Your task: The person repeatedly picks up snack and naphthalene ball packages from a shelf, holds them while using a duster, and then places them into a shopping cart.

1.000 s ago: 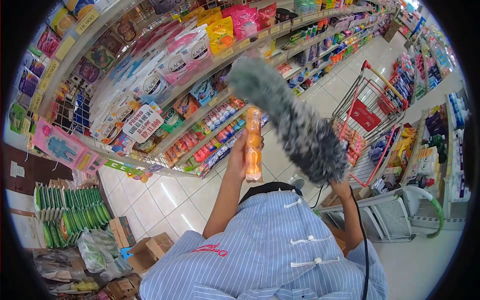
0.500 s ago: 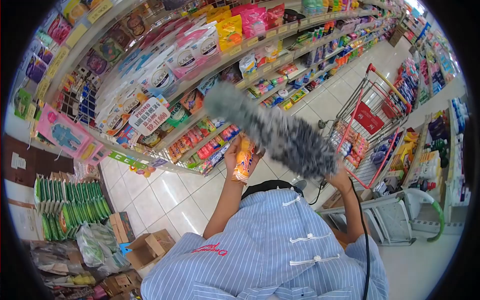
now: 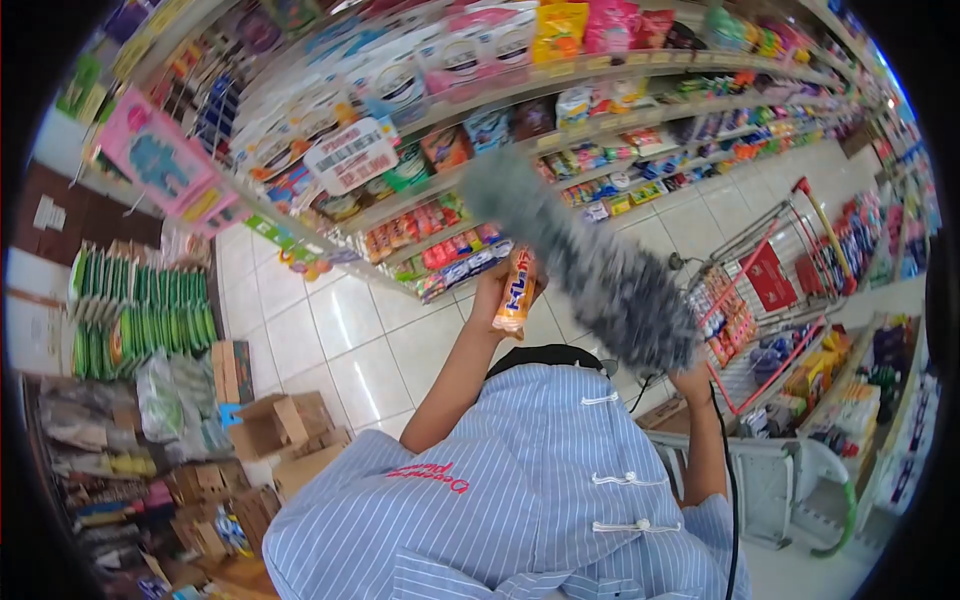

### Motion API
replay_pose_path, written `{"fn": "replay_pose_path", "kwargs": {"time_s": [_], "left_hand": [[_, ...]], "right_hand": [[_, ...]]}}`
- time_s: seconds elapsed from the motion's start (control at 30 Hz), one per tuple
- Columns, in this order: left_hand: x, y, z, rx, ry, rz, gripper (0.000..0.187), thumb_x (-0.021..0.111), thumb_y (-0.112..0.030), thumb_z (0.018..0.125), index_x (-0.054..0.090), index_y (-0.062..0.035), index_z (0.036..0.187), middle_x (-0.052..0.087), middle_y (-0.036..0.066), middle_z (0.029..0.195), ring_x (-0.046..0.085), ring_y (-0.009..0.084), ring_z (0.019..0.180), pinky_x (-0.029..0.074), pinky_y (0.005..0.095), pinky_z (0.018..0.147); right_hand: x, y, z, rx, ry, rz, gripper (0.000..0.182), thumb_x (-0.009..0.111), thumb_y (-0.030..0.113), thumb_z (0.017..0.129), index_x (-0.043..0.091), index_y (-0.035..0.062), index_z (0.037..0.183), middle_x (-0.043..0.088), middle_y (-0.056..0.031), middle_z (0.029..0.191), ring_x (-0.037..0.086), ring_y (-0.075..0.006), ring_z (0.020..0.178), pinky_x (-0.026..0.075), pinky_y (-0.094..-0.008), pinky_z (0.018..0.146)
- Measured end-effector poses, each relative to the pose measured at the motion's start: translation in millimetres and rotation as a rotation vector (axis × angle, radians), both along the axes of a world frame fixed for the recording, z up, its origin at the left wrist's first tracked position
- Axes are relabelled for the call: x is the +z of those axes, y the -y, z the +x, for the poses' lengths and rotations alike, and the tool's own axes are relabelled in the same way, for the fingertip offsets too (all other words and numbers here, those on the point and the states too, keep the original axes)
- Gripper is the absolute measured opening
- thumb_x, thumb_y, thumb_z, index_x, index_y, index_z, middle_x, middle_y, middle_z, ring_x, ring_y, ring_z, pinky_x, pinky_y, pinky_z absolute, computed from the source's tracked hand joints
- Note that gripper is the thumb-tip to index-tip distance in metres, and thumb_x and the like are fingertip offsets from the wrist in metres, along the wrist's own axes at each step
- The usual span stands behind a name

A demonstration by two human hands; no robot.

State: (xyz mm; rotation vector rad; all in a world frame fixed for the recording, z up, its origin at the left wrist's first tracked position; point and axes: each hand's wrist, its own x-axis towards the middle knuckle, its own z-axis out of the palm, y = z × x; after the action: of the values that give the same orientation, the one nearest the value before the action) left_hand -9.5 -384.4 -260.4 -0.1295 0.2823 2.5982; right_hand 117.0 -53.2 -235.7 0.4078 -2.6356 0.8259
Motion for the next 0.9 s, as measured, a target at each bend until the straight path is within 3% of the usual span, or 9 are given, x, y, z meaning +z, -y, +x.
{"fn": "replay_pose_path", "kwargs": {"time_s": [0.03,0.07,0.2,0.37,0.47,0.63,0.67,0.73,0.9], "left_hand": [[22.1,-8.9,4.9,0.198,0.071,-0.18,0.04,0.043,-0.031,0.091,0.045,0.0012,0.115,0.058,0.012,0.096,0.06,0.0218,0.084,0.049,0.035,0.077],[-1.9,-1.4,-14.0,-0.271,0.04,0.337,0.047,0.042,-0.037,0.09,0.045,0.0007,0.117,0.055,0.018,0.107,0.054,0.0258,0.099,0.044,0.0378,0.088],[19.7,-4.2,14.3,-0.045,0.22,0.107,0.044,0.041,-0.037,0.091,0.046,-0.0013,0.116,0.058,0.013,0.103,0.056,0.0258,0.098,0.044,0.0396,0.087],[29.7,-10.9,16.8,-0.013,0.048,0.028,0.033,0.043,-0.027,0.09,0.049,-0.0035,0.112,0.055,0.009,0.095,0.05,0.0178,0.079,0.036,0.0311,0.067],[27.9,-6.8,14.7,-0.007,0.049,0.117,0.034,0.044,-0.03,0.089,0.049,-0.0036,0.111,0.054,0.01,0.096,0.051,0.0196,0.079,0.038,0.0325,0.067],[22.3,0.1,5.4,-0.333,0.046,0.301,0.045,0.041,-0.04,0.09,0.048,0.0005,0.107,0.054,0.015,0.097,0.057,0.0256,0.084,0.047,0.0383,0.074],[33.7,-6.5,20.1,0.139,0.338,-0.062,0.043,0.047,-0.039,0.088,0.047,0.0004,0.106,0.053,0.014,0.092,0.056,0.024,0.085,0.047,0.0347,0.074],[13.7,-0.9,7.7,-0.066,0.075,0.316,0.04,0.053,-0.035,0.086,0.048,-0.0003,0.107,0.052,0.012,0.091,0.055,0.0201,0.086,0.047,0.0321,0.076],[-27.1,36.8,-10.9,0.146,0.216,-0.675,0.03,0.054,-0.027,0.085,0.049,-0.0042,0.104,0.055,0.006,0.074,0.056,0.0157,0.062,0.048,0.0264,0.056]], "right_hand": [[0.6,3.7,-0.1,0.098,0.068,0.033,0.023,0.062,0.01,0.066,0.062,0.0014,0.088,0.064,-0.0116,0.077,0.06,-0.03,0.07,0.047,-0.0344,0.067],[3.4,7.4,1.5,0.188,0.136,0.068,0.024,0.062,0.011,0.066,0.062,0.0021,0.088,0.063,-0.0119,0.079,0.06,-0.0308,0.072,0.047,-0.035,0.069],[12.0,7.6,-7.7,0.16,0.37,0.116,0.024,0.062,0.015,0.066,0.063,0.0037,0.088,0.063,-0.0133,0.081,0.06,-0.033,0.074,0.047,-0.0352,0.071],[2.4,13.4,-29.7,-0.145,0.189,-0.338,0.018,0.061,0.007,0.066,0.061,0.0007,0.083,0.062,-0.0127,0.071,0.059,-0.0328,0.064,0.045,-0.0398,0.059],[-19.4,0.2,-17.2,0.052,0.001,0.144,0.019,0.063,0.009,0.067,0.061,0.0,0.084,0.062,-0.014,0.072,0.059,-0.033,0.064,0.046,-0.0393,0.061],[-25.4,25.9,-2.3,0.094,0.299,-0.005,0.014,0.063,0.011,0.068,0.061,0.0024,0.078,0.061,-0.014,0.07,0.059,-0.0325,0.065,0.045,-0.0366,0.06],[-34.7,26.2,-4.0,0.033,0.289,-0.003,0.013,0.063,0.011,0.068,0.061,0.0022,0.078,0.062,-0.0135,0.071,0.06,-0.0317,0.066,0.045,-0.0362,0.061],[-47.3,23.0,-6.0,-0.092,0.276,0.008,0.011,0.062,0.01,0.069,0.062,0.002,0.076,0.063,-0.0125,0.072,0.061,-0.0302,0.067,0.046,-0.0355,0.062],[-85.1,-0.3,11.0,-0.742,0.535,-0.657,0.046,0.061,0.028,0.083,0.05,-0.0047,0.113,0.055,-0.0125,0.112,0.05,-0.0206,0.101,0.036,-0.0319,0.091]]}}
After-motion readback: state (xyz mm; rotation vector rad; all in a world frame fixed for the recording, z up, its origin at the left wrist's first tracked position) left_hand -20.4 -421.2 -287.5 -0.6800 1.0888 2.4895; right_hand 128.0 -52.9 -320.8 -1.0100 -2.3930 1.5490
